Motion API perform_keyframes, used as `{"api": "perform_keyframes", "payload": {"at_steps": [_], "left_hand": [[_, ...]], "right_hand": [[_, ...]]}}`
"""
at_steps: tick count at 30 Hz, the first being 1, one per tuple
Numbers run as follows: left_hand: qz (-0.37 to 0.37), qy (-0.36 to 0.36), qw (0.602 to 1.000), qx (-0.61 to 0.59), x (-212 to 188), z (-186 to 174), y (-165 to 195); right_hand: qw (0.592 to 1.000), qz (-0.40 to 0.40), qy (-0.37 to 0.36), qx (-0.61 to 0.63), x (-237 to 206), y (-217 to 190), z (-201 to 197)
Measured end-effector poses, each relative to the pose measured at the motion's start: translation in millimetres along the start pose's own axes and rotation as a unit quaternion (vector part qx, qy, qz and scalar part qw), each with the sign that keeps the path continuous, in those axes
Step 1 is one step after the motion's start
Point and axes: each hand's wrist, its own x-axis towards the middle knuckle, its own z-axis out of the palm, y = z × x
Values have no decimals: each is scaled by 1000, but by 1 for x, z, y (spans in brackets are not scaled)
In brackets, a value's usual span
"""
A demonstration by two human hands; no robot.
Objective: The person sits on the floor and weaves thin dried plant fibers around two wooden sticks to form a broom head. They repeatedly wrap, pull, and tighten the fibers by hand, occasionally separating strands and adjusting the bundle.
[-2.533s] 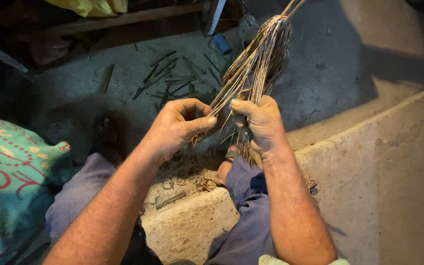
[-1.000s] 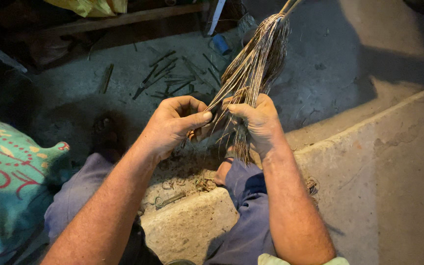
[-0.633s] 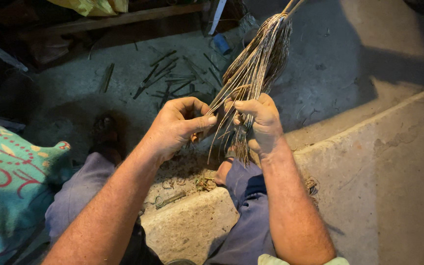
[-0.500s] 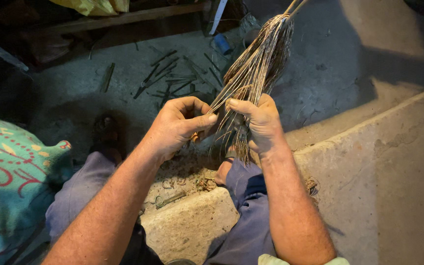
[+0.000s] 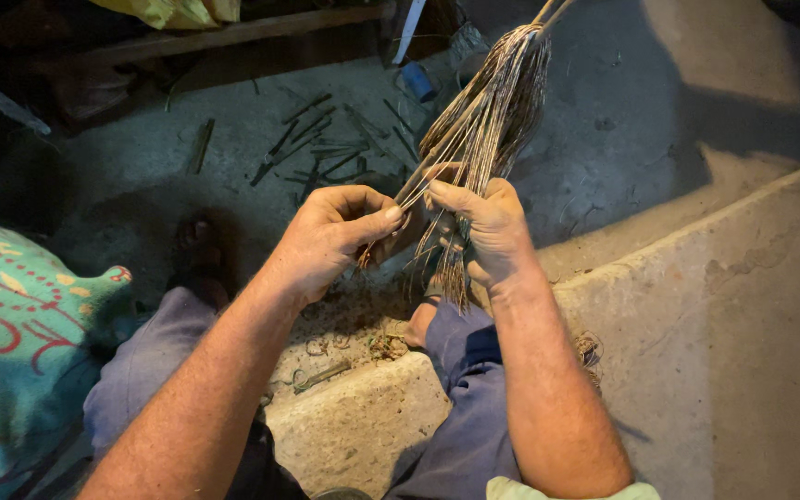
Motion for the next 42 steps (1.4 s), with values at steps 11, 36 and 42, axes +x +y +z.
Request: {"api": "perform_keyframes", "payload": {"at_steps": [11,36,42], "left_hand": [[7,-5,1000,-14,-1,1,4],[31,-20,998,-53,-2,-4,10],[11,1,999,-37,-5,-1,15]], "right_hand": [[1000,-1,-20,-2,0,0,-5],[998,11,-45,-47,-3,-6,-10],[999,-6,-42,-10,-3,-3,-10]]}}
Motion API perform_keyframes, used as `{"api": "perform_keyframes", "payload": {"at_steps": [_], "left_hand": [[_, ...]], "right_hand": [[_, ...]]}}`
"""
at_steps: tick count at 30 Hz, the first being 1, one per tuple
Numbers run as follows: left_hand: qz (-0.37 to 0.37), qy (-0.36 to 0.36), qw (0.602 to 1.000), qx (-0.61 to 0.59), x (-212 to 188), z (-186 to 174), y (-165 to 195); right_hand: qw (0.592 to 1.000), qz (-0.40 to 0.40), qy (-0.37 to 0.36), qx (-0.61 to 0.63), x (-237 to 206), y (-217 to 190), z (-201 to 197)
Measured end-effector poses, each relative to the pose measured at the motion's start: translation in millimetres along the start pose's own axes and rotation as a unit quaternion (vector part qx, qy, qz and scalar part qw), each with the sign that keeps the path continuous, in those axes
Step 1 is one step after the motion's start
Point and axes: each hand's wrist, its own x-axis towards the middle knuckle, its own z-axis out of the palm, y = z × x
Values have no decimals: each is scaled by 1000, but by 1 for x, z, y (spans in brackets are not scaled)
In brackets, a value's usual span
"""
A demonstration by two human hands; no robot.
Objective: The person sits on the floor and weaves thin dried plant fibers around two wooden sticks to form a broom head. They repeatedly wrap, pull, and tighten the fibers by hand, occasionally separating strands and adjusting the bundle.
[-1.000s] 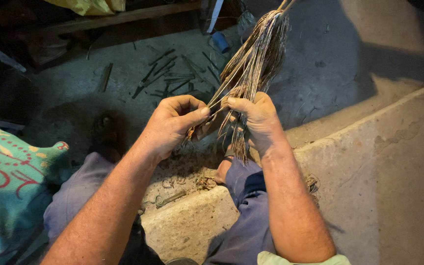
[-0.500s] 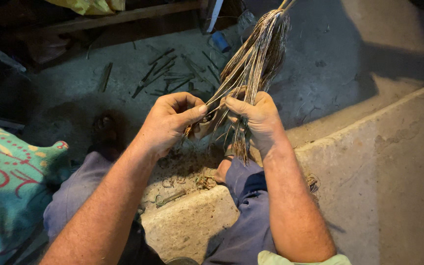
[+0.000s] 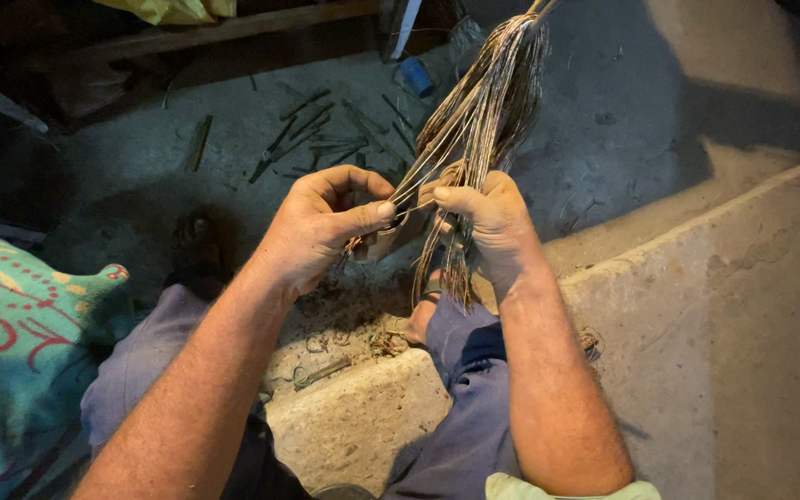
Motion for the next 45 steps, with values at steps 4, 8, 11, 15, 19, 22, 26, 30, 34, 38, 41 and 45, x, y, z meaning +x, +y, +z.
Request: {"api": "perform_keyframes", "payload": {"at_steps": [4,8,11,15,19,22,26,30,34,38,41,45], "left_hand": [[9,-24,999,-25,0,0,0],[14,-35,999,-24,1,0,-4],[12,-34,999,-15,1,0,-6],[7,-29,1000,10,1,1,-6],[-8,-13,1000,24,1,4,-6],[-16,-7,999,34,1,5,-5],[-7,-10,999,53,1,5,-7],[2,-12,998,59,2,4,-9],[7,-19,999,45,2,4,-11],[6,-19,999,48,3,4,-12],[19,-10,995,99,3,7,-13],[28,5,976,217,0,13,-13]], "right_hand": [[1000,-7,5,-5,2,1,4],[1000,-16,0,15,1,1,9],[1000,-12,1,10,0,1,11],[1000,-15,3,5,1,2,11],[1000,3,24,-6,1,2,10],[1000,-9,16,0,1,2,10],[999,-15,29,18,3,4,14],[998,-19,25,58,3,7,17],[999,-12,33,41,5,8,17],[999,-12,11,38,6,7,16],[999,-20,42,28,7,9,19],[997,-58,52,-25,7,12,23]]}}
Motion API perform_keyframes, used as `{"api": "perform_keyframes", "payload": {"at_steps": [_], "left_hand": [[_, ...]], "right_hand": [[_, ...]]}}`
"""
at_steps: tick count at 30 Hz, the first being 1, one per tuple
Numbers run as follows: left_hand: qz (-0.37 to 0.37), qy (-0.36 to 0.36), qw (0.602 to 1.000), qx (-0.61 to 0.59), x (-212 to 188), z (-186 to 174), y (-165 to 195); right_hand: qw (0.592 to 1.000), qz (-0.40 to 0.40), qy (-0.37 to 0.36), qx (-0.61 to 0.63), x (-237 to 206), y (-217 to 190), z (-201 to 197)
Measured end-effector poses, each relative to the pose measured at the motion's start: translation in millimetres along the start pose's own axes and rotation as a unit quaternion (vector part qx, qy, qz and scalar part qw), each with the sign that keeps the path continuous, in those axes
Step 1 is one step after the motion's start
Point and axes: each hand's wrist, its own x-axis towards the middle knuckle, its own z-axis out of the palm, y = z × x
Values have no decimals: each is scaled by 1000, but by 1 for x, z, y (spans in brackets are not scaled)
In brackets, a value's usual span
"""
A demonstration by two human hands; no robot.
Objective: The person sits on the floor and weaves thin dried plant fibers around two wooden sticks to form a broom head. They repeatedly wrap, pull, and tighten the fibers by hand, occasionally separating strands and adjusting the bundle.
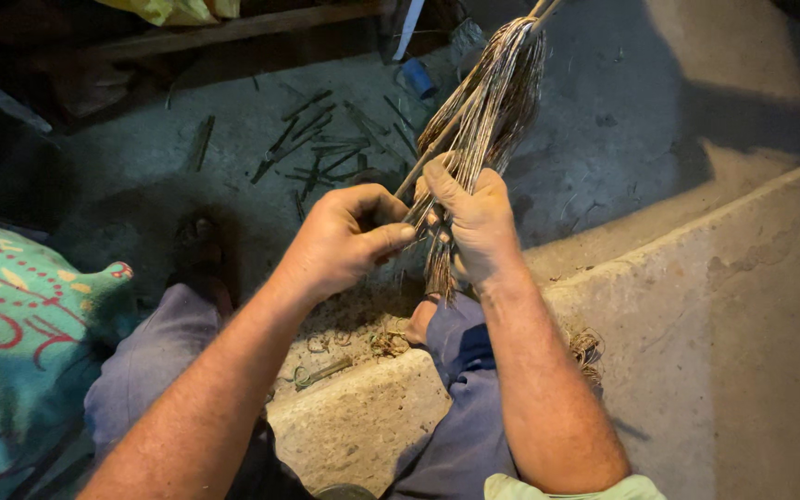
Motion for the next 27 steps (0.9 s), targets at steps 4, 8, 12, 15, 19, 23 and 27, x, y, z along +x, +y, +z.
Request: {"api": "perform_keyframes", "payload": {"at_steps": [4,8,12,15,19,23,27], "left_hand": [[37,29,987,153,-1,0,7],[93,65,993,13,5,-10,10],[130,130,982,-46,12,-11,6],[210,131,967,60,21,-10,10],[256,99,957,89,42,-7,26],[323,59,934,137,71,0,37],[373,54,911,167,89,-3,32]], "right_hand": [[995,-10,17,-96,0,2,1],[989,-54,-23,-138,-3,3,3],[983,-64,-38,-166,-13,6,11],[975,-49,-56,-207,-18,12,15],[920,-50,34,-388,-15,33,11],[728,-217,-74,-646,-17,56,-14],[846,-100,-90,-517,-12,67,-23]]}}
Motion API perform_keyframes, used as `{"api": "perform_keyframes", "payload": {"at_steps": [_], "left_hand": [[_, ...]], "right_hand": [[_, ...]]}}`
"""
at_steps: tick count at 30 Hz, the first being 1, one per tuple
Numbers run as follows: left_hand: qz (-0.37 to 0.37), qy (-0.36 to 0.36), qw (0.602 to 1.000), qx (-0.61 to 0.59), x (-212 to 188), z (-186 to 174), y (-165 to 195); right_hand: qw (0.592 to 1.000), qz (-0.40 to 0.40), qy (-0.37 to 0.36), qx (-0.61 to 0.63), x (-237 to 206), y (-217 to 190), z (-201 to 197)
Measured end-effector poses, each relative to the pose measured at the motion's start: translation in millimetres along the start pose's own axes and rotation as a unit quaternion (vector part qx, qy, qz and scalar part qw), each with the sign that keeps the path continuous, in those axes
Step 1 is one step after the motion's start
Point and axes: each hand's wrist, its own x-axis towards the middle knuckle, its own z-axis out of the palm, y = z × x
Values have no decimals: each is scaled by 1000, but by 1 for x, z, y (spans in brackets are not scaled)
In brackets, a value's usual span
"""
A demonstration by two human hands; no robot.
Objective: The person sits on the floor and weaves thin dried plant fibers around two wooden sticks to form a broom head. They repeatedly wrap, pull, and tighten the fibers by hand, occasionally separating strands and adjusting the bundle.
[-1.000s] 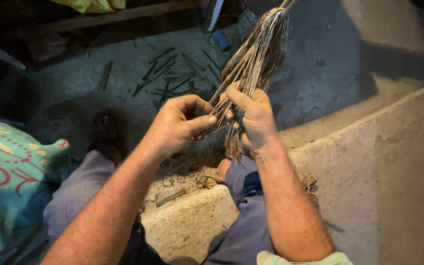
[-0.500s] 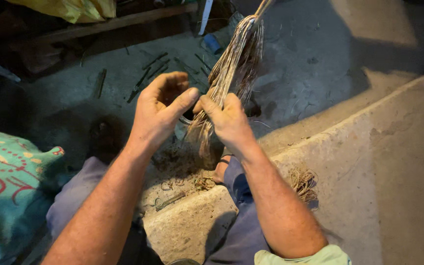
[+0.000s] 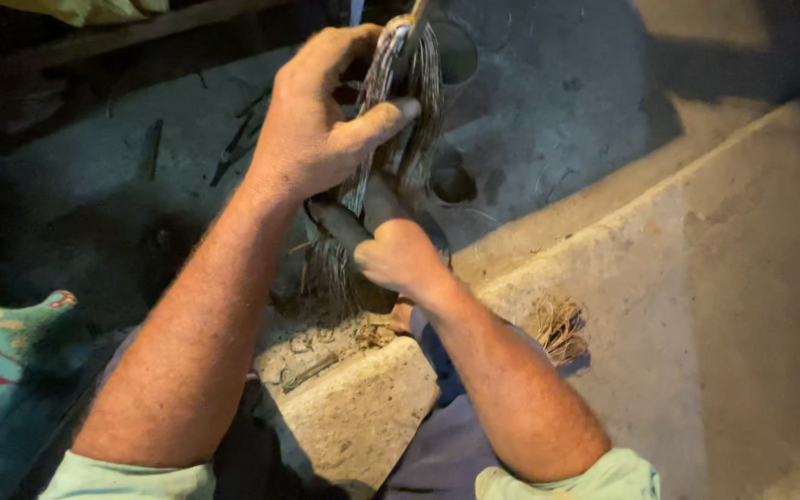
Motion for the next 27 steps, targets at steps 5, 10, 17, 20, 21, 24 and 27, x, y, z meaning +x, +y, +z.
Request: {"api": "perform_keyframes", "payload": {"at_steps": [5,10,17,20,21,24,27], "left_hand": [[-22,12,999,-27,-1,-6,-15],[-54,-10,991,-121,-6,-16,-13],[-47,-36,984,-167,-9,-14,-2],[-37,-19,993,-107,-10,-12,-1],[-33,-11,996,-80,-11,-12,-1],[4,7,1000,-14,-14,-13,-1],[11,-4,1000,1,-17,-14,1]], "right_hand": [[996,-23,-53,62,6,-20,-23],[977,11,52,206,12,-46,-62],[960,-45,149,232,35,-31,-65],[968,-89,123,202,39,-23,-56],[967,-101,117,202,41,-22,-53],[958,-57,105,262,47,-23,-50],[954,-70,120,265,52,-28,-46]]}}
